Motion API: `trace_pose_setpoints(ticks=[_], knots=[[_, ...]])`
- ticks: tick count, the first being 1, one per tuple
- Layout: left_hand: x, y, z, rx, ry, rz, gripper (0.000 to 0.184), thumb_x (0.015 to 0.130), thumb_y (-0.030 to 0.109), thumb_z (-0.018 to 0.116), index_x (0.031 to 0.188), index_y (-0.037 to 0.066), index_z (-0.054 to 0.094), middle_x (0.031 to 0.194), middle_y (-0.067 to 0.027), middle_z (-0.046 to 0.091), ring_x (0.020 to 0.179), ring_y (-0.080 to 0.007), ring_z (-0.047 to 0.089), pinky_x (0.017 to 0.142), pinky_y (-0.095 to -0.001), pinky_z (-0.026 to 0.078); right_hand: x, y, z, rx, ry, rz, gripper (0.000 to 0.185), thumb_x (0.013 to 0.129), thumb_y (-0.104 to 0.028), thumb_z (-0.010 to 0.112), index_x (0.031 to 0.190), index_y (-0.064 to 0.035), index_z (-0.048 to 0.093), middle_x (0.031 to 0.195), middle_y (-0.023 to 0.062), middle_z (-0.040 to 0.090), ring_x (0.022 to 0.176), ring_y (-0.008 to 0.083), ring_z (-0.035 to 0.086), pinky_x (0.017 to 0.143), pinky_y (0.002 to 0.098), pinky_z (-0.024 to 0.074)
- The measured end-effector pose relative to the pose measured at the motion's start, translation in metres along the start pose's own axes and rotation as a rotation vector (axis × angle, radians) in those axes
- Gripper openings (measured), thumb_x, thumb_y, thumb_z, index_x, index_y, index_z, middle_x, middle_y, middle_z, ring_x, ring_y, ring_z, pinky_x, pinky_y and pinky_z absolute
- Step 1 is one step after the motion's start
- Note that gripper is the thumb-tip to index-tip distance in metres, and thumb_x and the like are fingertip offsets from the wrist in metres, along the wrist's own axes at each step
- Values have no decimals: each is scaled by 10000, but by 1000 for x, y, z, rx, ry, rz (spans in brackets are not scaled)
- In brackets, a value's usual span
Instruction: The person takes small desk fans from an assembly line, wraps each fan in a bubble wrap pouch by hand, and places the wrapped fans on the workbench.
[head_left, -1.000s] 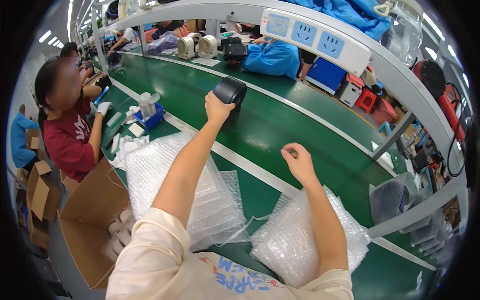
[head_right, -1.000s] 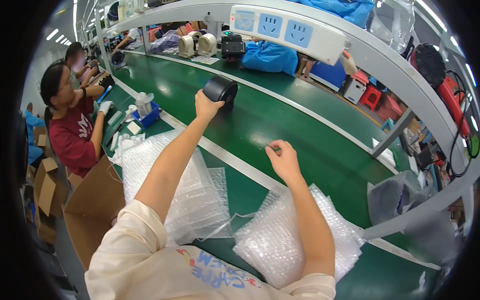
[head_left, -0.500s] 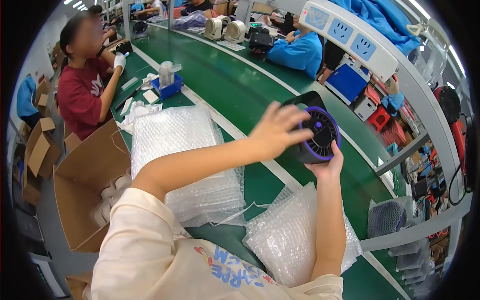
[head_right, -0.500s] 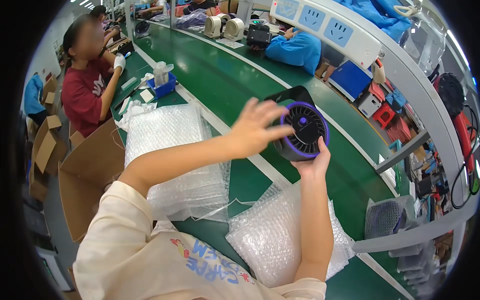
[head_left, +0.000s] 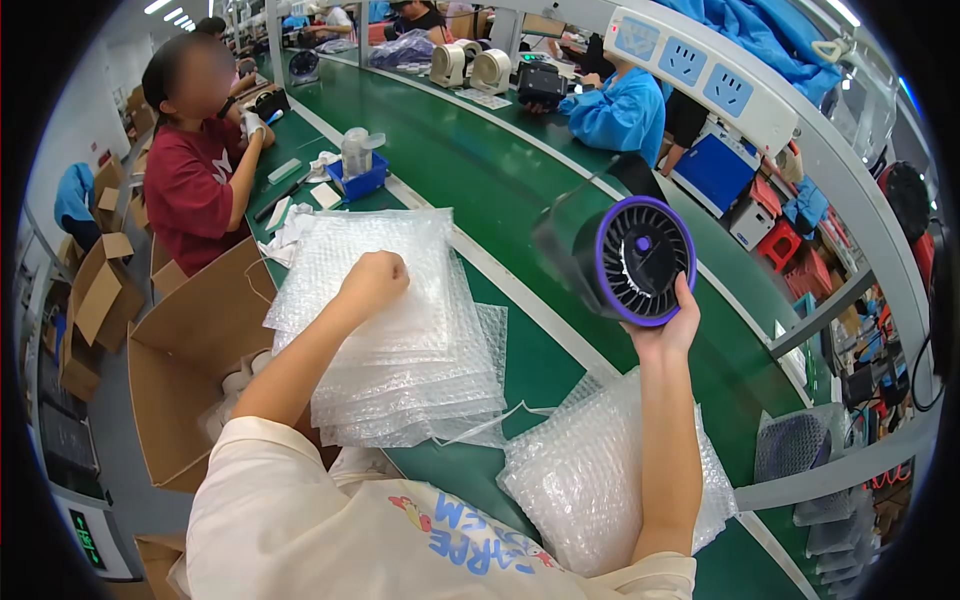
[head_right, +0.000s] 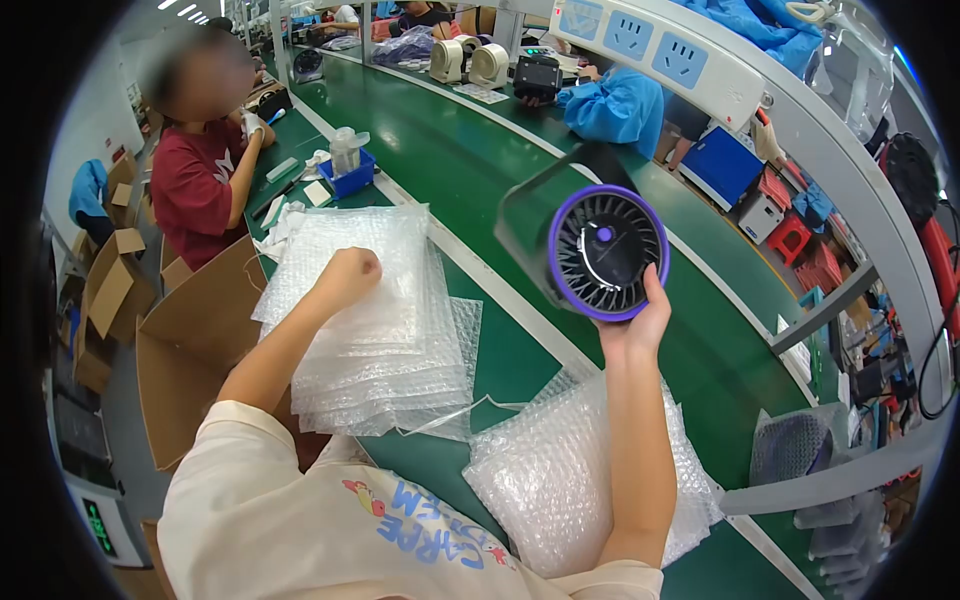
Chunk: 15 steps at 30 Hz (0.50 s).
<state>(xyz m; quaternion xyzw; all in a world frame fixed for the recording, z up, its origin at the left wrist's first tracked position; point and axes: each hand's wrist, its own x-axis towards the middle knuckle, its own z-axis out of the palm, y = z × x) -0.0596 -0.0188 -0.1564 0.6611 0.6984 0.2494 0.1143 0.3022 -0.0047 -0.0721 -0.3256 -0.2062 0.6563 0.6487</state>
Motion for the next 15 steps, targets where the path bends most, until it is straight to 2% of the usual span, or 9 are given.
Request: trace_pose_setpoints(ticks=[2, 3, 4, 7, 8, 9, 11, 12, 15], knots=[[0, 3, -9, -225, 61, -41, 188, 742, 168, 565, 820, 9, 628, 711, -172, 624, 689, -310, 607, 644, -372, 469, 3, 9, -2, -67, -137, -172, 426, 924, -308, 420, 1279, -73, 427, 1309, 134, 458, 1202, 297, 440, 988, 448, 361], [-1, 8, -10, -311, 92, -28, 174, 755, 155, 564, 832, 7, 613, 693, -159, 615, 667, -277, 595, 628, -361, 460, 3, 14, -2, -101, -203, -258, 412, 928, -290, 420, 1272, -64, 431, 1306, 138, 460, 1193, 297, 449, 984, 421, 374], [-4, 18, -9, -399, 125, -16, 160, 769, 143, 562, 843, 5, 598, 675, -145, 606, 645, -244, 583, 613, -349, 450, -7, 17, 5, -117, -279, -351, 422, 931, -216, 442, 1305, -34, 372, 1284, 148, 465, 1145, 273, 490, 961, 359, 400], [-27, 65, -15, -665, 86, 27, 129, 819, 117, 551, 882, 5, 562, 672, -86, 588, 647, -143, 552, 586, -294, 424, -34, 30, 24, -367, -328, -735, 543, 900, -170, 498, 1360, -27, 247, 1177, 129, 480, 1071, 212, 495, 942, 326, 375], [-31, 77, -18, -754, 47, 48, 120, 837, 111, 547, 896, 7, 551, 679, -64, 584, 658, -109, 543, 581, -272, 416, -36, 33, 18, -447, -389, -768, 643, 879, -173, 534, 1385, -33, 163, 1191, 141, 437, 1075, 209, 465, 961, 316, 332], [-27, 79, -15, -894, 86, 84, 113, 851, 104, 539, 909, 8, 547, 701, -43, 580, 672, -94, 534, 589, -253, 407, -41, 37, 17, -508, -396, -813, 698, 828, -170, 593, 1371, -18, 182, 1226, 150, 405, 1119, 235, 429, 982, 344, 308], [-21, 88, -14, -1181, 164, 153, 99, 879, 91, 521, 934, 11, 539, 745, -2, 572, 700, -64, 516, 604, -215, 391, -40, 44, 13, -624, -454, -966, 726, 779, -128, 623, 1352, 7, 198, 1242, 154, 379, 1154, 253, 395, 999, 366, 284], [-18, 90, -21, -1241, 178, 28, 84, 888, 85, 512, 887, 14, 556, 771, 25, 561, 711, -69, 508, 635, -188, 379, -44, 44, 13, -664, -468, -957, 711, 740, -89, 638, 1320, 23, 244, 1244, 153, 376, 1166, 256, 381, 1005, 368, 275], [-5, 110, -55, -1278, 168, 128, 136, 889, 132, 547, 821, 19, 582, 856, 4, 552, 793, -63, 490, 698, -205, 391, -36, 47, 1, -885, -515, -1093, 647, 718, -92, 675, 1265, 5, 344, 1233, 153, 386, 1132, 241, 404, 980, 357, 306]])
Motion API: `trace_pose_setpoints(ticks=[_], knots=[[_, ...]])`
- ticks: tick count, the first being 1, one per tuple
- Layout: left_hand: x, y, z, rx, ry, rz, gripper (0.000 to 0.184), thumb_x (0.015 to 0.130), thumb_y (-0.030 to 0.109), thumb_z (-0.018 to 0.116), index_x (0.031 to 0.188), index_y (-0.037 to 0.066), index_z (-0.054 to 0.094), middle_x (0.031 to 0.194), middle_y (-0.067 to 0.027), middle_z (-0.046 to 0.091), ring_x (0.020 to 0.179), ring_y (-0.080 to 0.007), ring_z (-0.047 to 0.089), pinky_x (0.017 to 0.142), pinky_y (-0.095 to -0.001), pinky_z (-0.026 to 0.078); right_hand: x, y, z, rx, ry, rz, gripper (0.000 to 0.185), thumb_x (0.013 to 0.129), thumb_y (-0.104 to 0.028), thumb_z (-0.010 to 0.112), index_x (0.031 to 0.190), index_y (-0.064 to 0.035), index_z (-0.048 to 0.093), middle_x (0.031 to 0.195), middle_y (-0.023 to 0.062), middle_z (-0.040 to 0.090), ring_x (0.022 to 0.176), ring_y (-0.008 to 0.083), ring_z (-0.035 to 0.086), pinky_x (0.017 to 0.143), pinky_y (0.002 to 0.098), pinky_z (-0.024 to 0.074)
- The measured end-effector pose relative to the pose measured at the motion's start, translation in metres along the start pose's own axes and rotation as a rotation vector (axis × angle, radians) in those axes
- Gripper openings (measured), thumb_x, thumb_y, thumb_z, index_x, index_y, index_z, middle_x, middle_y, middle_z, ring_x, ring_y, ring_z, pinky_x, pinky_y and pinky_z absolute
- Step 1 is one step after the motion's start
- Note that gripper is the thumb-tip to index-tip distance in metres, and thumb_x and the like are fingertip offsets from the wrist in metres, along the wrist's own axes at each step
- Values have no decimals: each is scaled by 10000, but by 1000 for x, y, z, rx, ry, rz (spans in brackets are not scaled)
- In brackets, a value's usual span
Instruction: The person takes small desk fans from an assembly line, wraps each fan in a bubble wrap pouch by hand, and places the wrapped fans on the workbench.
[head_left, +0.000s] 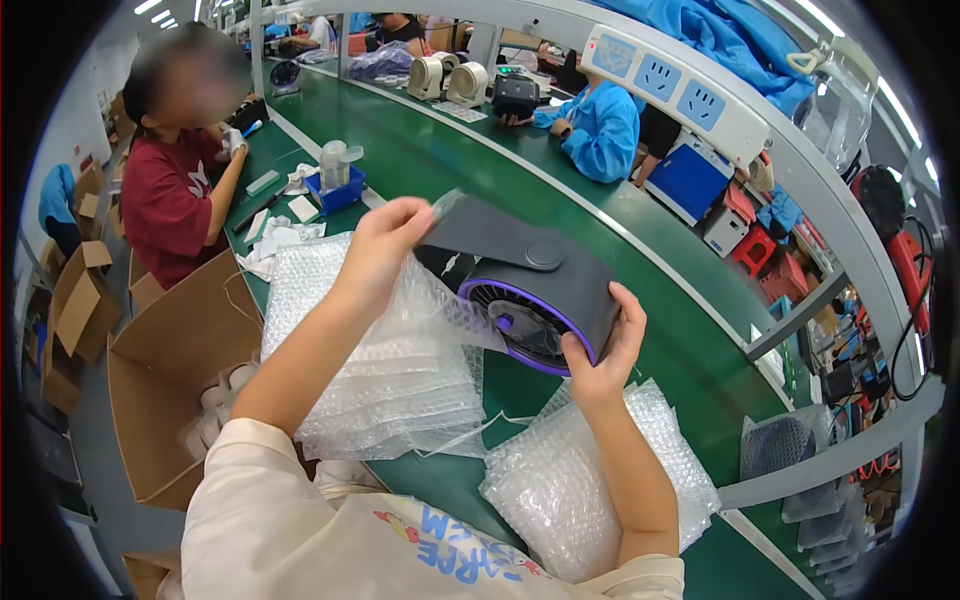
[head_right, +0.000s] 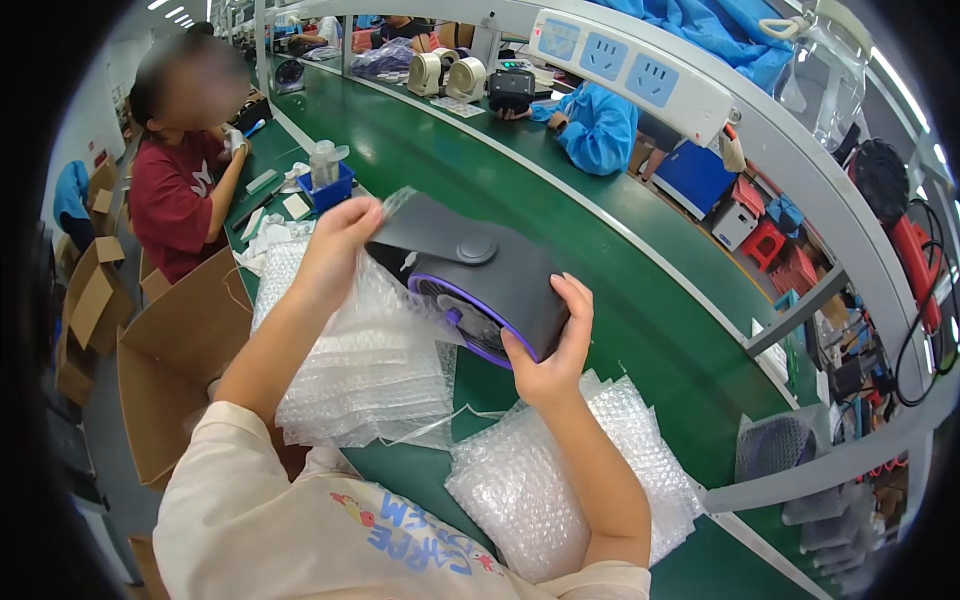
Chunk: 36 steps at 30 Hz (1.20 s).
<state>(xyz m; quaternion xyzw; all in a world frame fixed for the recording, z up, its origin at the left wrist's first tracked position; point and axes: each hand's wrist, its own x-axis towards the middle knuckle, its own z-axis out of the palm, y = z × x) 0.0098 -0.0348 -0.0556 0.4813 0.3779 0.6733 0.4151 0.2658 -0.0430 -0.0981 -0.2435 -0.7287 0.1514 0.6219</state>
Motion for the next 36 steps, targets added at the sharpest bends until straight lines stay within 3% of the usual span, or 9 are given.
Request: trace_pose_setpoints(ticks=[3, 6, 12, 16, 22, 27, 30, 34, 36], knots=[[4, 18, 16, 151, -17, 241, 87, 837, 124, 601, 828, 38, 599, 945, -24, 548, 876, -126, 501, 776, -260, 383, 6, 1, -2, -10, 4, 41, 608, 744, -99, 670, 1254, 3, 356, 1206, 146, 412, 1114, 233, 425, 962, 349, 327], [-19, 11, 30, 744, -101, 723, 84, 765, 109, 650, 812, 60, 601, 994, -58, 539, 953, -223, 503, 829, -320, 360, 15, -14, 1, 179, 174, 182, 573, 774, -89, 647, 1257, -4, 349, 1185, 138, 435, 1088, 220, 447, 952, 324, 334], [-50, 2, 52, 766, -35, 727, 95, 741, 46, 637, 794, 45, 559, 834, -85, 572, 840, -276, 530, 742, -352, 384, 6, -25, 14, 622, 338, 680, 500, 806, -68, 633, 1224, -9, 365, 1170, 137, 462, 1060, 186, 466, 930, 299, 353], [-47, 14, 70, 573, -11, 662, 102, 744, -25, 601, 790, 25, 524, 749, -122, 554, 711, -315, 545, 633, -376, 421, 6, -18, 12, 219, 178, 412, 501, 803, -64, 631, 1224, 22, 373, 1187, 140, 456, 1129, 209, 436, 996, 315, 296], [-92, -37, 85, 569, -415, 883, 189, 679, -83, 570, 827, 29, 535, 805, -111, 580, 700, -287, 572, 629, -368, 459, 21, -19, 4, 754, 528, 722, 425, 863, -110, 571, 1227, -42, 363, 1126, 109, 502, 1002, 206, 534, 874, 337, 447], [-69, -9, 115, 234, -283, 857, 199, 707, -68, 562, 878, 35, 550, 868, -119, 583, 750, -288, 568, 686, -384, 458, 7, -10, 12, 186, 216, 478, 529, 760, -34, 604, 1243, -4, 389, 1173, 94, 487, 1065, 199, 489, 922, 329, 404], [-76, -31, 122, 263, -551, 966, 239, 680, -20, 542, 913, 23, 515, 849, -127, 555, 754, -313, 537, 690, -392, 440, 1, 7, -3, -72, 100, 343, 534, 791, -135, 622, 1267, -14, 412, 1263, 118, 449, 1197, 253, 409, 1013, 387, 320], [-77, -44, 96, 328, -883, 796, 268, 693, -14, 543, 956, 31, 518, 831, -117, 558, 777, -310, 559, 701, -389, 446, 15, -2, -10, 181, 439, 366, 603, 719, -116, 730, 1230, 23, 443, 1244, 137, 453, 1147, 258, 435, 1008, 388, 317], [-65, -42, 85, 396, -832, 662, 278, 750, 61, 602, 1017, 44, 529, 864, -103, 596, 778, -276, 591, 706, -371, 458, 23, 26, -38, -106, 356, 161, 602, 725, -111, 727, 1234, 23, 435, 1242, 131, 453, 1145, 268, 441, 1007, 391, 320]])
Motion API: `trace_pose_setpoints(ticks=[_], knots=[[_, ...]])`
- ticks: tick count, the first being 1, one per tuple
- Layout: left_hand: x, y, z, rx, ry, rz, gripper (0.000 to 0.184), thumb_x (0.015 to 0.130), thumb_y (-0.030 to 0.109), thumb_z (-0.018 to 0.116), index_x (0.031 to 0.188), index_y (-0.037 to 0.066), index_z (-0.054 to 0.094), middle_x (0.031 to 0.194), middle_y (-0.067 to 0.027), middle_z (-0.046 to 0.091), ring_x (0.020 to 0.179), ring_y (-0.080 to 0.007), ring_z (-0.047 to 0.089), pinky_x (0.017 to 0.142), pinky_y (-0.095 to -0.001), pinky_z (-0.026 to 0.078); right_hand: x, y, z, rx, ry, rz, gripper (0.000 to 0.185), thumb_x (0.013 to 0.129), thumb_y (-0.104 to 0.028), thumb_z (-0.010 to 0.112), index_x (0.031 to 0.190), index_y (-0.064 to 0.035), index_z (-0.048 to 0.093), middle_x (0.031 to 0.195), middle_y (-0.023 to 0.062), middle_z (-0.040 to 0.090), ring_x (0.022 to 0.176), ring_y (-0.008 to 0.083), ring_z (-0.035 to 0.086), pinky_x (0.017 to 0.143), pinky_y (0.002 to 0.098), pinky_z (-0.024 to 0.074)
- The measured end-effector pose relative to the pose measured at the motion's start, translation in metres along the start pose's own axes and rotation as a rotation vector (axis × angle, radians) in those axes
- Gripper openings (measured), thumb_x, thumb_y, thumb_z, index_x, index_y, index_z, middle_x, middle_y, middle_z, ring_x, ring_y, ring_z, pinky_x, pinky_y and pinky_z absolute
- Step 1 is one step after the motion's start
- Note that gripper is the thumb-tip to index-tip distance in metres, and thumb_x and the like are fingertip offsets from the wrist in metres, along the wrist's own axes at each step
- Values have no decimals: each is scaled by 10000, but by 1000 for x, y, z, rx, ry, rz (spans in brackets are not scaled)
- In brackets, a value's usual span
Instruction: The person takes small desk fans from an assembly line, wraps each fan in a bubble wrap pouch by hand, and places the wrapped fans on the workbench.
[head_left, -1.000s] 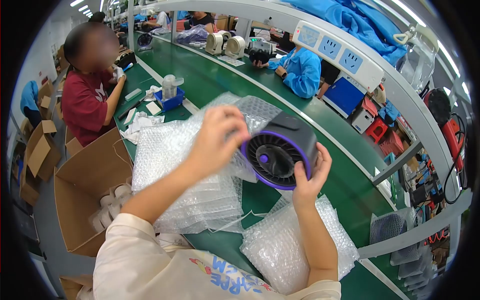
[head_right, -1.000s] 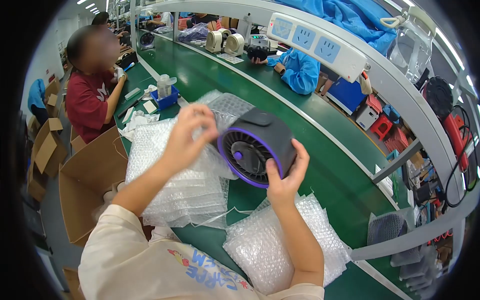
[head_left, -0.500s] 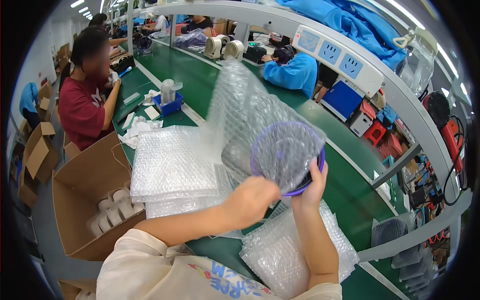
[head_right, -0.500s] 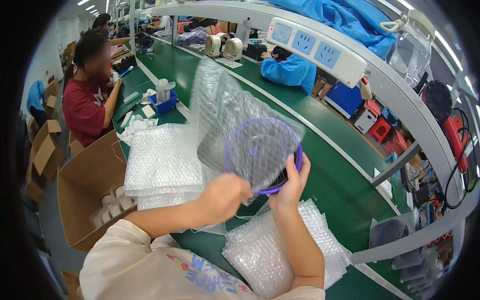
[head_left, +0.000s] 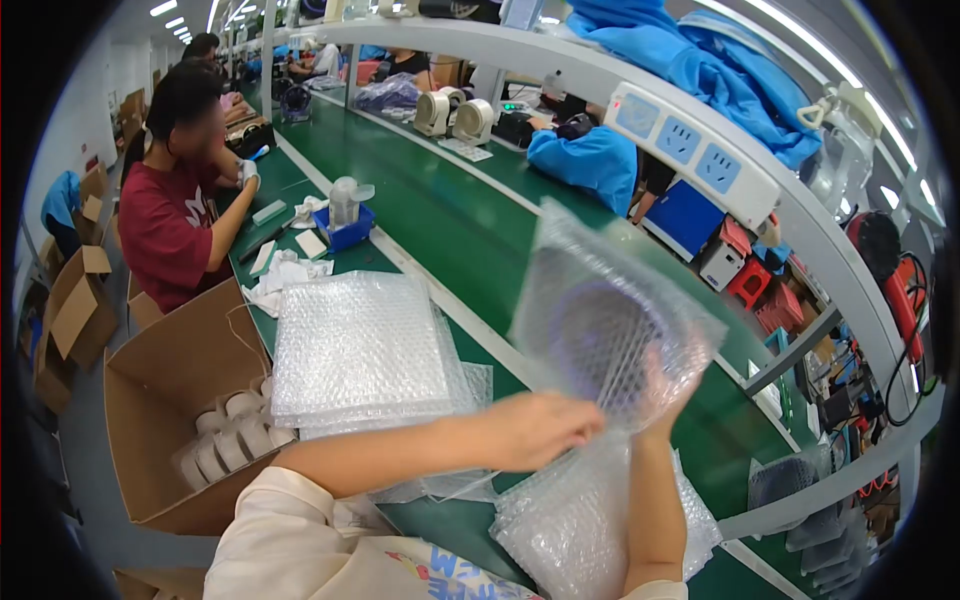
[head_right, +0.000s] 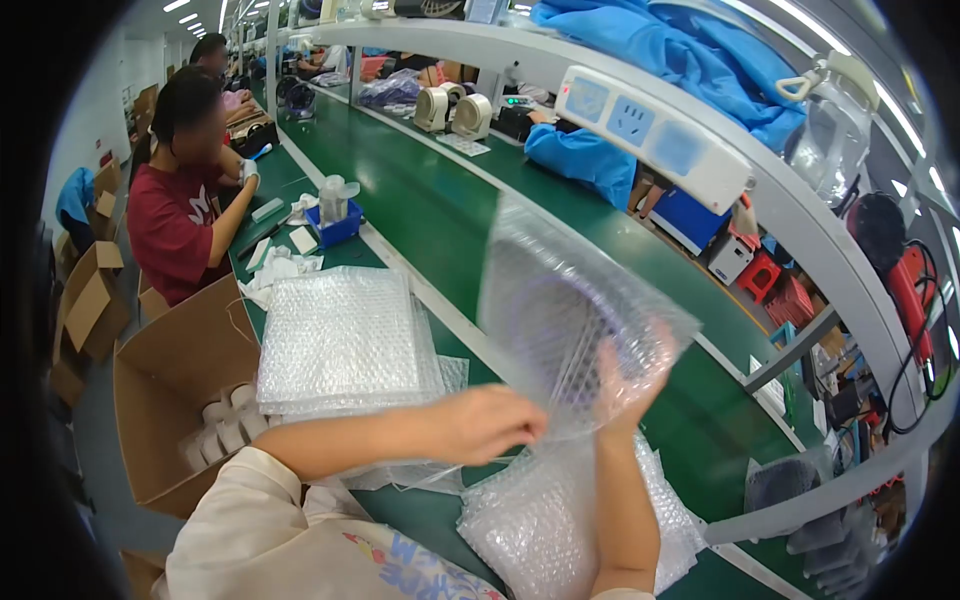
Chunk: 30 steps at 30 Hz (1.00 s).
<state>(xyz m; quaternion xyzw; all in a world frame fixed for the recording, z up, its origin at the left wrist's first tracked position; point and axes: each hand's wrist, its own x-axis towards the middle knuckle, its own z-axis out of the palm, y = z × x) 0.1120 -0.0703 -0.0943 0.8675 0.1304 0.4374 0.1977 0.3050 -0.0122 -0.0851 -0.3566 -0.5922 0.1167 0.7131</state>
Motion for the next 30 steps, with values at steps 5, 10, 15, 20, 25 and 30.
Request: trace_pose_setpoints(ticks=[5, 10, 15, 20, 25, 30], knots=[[-1, -13, -77, 95, -196, -341, 423, 752, 204, 699, 1096, 34, 522, 979, -128, 626, 893, -266, 623, 774, -359, 489, 48, -10, -48, -728, 36, -62, 568, 712, -143, 724, 1200, 3, 472, 1222, 164, 458, 1120, 308, 452, 963, 428, 353], [-52, -45, -110, 210, -208, -601, 486, 770, 225, 690, 1183, 52, 502, 1031, -138, 610, 968, -279, 593, 837, -372, 463, 61, 24, -78, -1499, -98, 400, 471, 779, -229, 627, 1229, -181, 495, 1305, 140, 413, 1174, 355, 390, 917, 521, 373], [-23, 19, -110, -814, -622, -201, 726, 785, 294, 692, 1359, 24, 340, 1011, -115, 601, 983, -261, 562, 888, -360, 408, 51, 118, -136, -1615, -33, 272, 478, 821, -224, 561, 1281, -256, 433, 1369, 72, 359, 1232, 341, 336, 918, 544, 377], [40, 77, -94, -1008, -684, 425, 658, 692, 422, 727, 1116, -28, 500, 743, -125, 554, 656, -276, 546, 590, -351, 423, 37, 105, -127, -1654, -77, 183, 572, 783, -217, 611, 1310, -236, 389, 1391, 94, 321, 1247, 363, 308, 930, 545, 367], [33, 73, -71, -988, -573, 643, 453, 662, 401, 694, 642, 36, 428, 631, -121, 440, 617, -311, 471, 639, -394, 380, 35, 98, -110, -1720, -68, 172, 615, 754, -207, 646, 1308, -224, 380, 1407, 103, 277, 1252, 385, 292, 924, 561, 358], [24, 61, -70, -1007, -600, 666, 654, 617, 474, 705, 851, -10, 333, 680, -149, 495, 627, -334, 501, 609, -392, 401, 38, 91, -120, -1780, -43, 269, 572, 776, -228, 630, 1292, -189, 386, 1376, 114, 330, 1233, 393, 329, 930, 541, 373]])
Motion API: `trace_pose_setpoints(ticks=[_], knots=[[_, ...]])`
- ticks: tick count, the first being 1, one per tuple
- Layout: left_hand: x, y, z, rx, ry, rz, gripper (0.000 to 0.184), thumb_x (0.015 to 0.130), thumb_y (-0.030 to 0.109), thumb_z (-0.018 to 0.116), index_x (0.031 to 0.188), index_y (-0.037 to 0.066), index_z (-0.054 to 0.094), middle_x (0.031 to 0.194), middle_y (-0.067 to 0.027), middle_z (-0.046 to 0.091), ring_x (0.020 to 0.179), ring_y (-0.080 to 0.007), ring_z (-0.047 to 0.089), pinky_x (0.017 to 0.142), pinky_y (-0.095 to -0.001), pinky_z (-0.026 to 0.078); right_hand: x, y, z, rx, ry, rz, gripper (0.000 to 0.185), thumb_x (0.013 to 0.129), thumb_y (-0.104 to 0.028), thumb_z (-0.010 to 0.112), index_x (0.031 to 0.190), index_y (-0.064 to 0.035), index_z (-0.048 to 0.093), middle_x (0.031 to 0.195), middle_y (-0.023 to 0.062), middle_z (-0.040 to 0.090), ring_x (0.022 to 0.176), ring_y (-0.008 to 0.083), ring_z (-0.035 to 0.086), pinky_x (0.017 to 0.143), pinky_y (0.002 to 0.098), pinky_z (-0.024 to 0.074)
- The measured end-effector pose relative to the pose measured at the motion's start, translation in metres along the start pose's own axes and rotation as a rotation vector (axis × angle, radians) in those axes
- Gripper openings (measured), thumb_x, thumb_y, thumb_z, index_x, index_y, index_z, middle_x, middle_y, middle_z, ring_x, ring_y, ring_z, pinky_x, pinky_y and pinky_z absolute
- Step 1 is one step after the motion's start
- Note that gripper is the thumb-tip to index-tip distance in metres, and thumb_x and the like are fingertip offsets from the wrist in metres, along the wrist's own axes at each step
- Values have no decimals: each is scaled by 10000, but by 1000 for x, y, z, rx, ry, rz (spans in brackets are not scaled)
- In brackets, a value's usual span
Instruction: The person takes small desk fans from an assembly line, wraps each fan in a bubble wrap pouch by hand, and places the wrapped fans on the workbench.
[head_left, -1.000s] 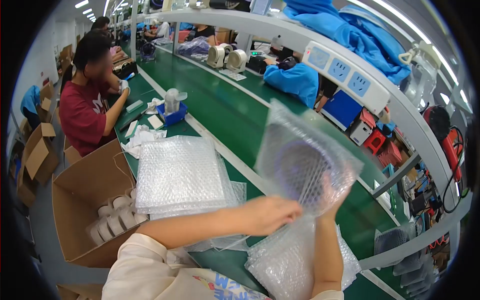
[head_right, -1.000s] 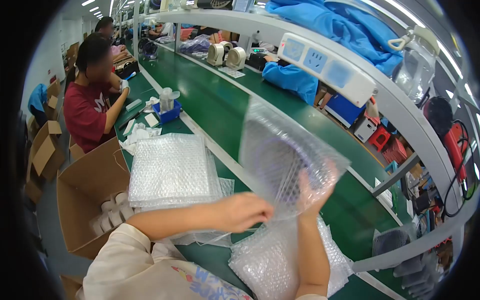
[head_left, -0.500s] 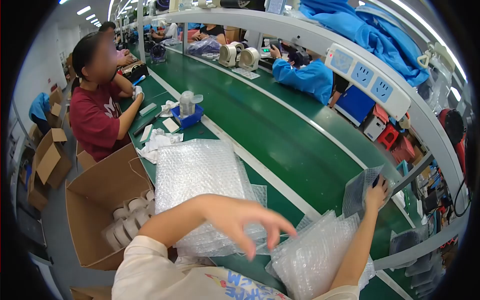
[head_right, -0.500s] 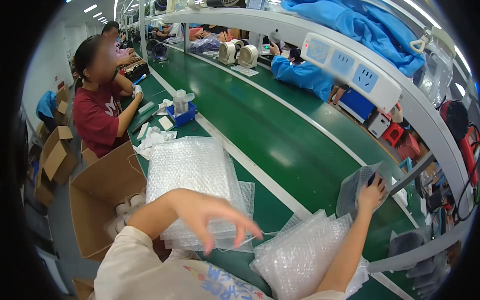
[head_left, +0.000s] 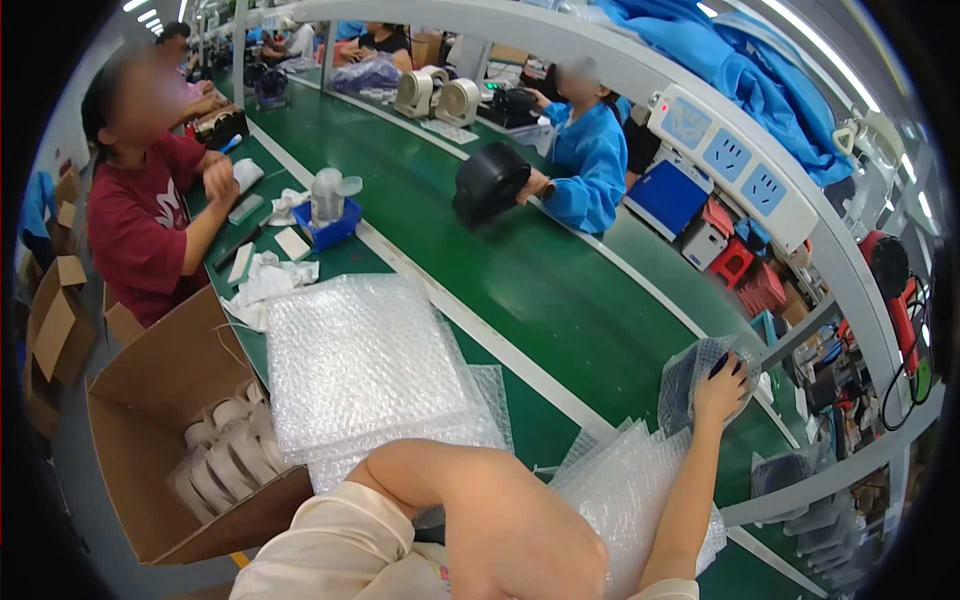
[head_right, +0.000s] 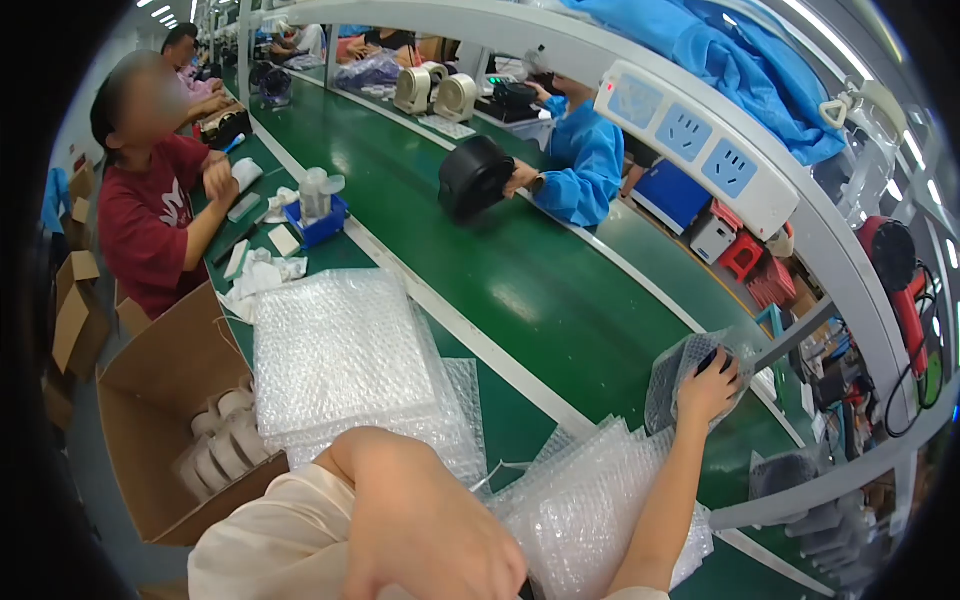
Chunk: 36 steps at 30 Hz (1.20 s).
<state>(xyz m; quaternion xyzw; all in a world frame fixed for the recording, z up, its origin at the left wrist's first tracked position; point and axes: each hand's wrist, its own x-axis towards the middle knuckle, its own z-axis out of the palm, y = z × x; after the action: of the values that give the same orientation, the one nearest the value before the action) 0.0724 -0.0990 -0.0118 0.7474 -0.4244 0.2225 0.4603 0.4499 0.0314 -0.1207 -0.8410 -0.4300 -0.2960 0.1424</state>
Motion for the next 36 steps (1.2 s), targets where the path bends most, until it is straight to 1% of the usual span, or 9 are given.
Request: trace_pose_setpoints(ticks=[2, 8, 9, 12, 18, 24, 30, 33, 36], knots=[[-2, 4, -5, -95, -30, 3, 1173, 585, 596, 729, 1358, -117, 210, 800, -222, 584, 688, -376, 553, 600, -394, 440, 3, 2, 2, -5, 16, 8, 556, 783, -231, 621, 1285, -175, 389, 1363, 120, 352, 1220, 396, 351, 931, 535, 378], [-6, -9, -3, -48, 38, 85, 1163, 560, 600, 741, 1333, -128, 268, 839, -251, 579, 720, -389, 553, 612, -388, 439, 9, -4, -13, 64, -17, -10, 447, 794, -227, 603, 1199, -90, 472, 1329, 148, 399, 1199, 360, 397, 922, 551, 354], [-7, -11, -6, -42, -6, 70, 1168, 558, 603, 741, 1335, -128, 266, 857, -258, 578, 732, -388, 557, 618, -386, 441, 8, -2, -5, 123, 302, -262, 315, 793, -174, 596, 1074, -36, 559, 1247, 176, 476, 1171, 364, 430, 901, 489, 380], [-8, -14, -17, -108, -66, 42, 1134, 566, 577, 753, 1329, -121, 287, 892, -253, 582, 752, -370, 570, 627, -373, 446, -10, -42, -52, 723, 188, -589, 207, 795, -119, 581, 979, -26, 596, 1115, 188, 557, 1060, 368, 511, 869, 429, 408], [1, -11, -7, -201, 158, 155, 1085, 577, 560, 757, 1338, -80, 321, 691, -147, 577, 593, -269, 562, 533, -336, 413, -58, -74, 3, 896, -374, -885, 95, 779, -63, 593, 831, 9, 626, 818, 156, 634, 751, 308, 617, 671, 359, 484], [-4, -32, -41, -309, -191, 116, 1050, 599, 558, 740, 1341, -65, 336, 571, -81, 515, 499, -229, 513, 486, -332, 381, -63, -89, -11, 1000, -495, -663, 139, 787, -80, 610, 871, 29, 630, 816, 157, 645, 744, 252, 636, 643, 310, 492], [-2, -7, 3, -86, 190, -68, 953, 631, 513, 742, 1308, -63, 398, 509, -19, 455, 464, -175, 475, 452, -301, 337, -61, -86, -4, 965, -559, -689, 138, 788, -79, 607, 873, 28, 630, 810, 151, 646, 739, 243, 636, 661, 310, 491], [-13, -32, -24, -371, 158, 83, 1126, 570, 544, 771, 1386, -42, 261, 510, -20, 452, 458, -179, 476, 440, -287, 334, -61, -84, 6, 959, -563, -689, 150, 796, -88, 603, 882, 30, 634, 827, 148, 651, 754, 227, 634, 661, 308, 491], [-17, -27, -26, -635, 248, -162, 1211, 530, 534, 805, 1417, -18, 192, 515, -23, 456, 441, -187, 476, 434, -273, 335, -63, -85, 2, 976, -525, -734, 135, 785, -71, 598, 871, 29, 629, 803, 149, 644, 728, 244, 630, 667, 311, 491]])
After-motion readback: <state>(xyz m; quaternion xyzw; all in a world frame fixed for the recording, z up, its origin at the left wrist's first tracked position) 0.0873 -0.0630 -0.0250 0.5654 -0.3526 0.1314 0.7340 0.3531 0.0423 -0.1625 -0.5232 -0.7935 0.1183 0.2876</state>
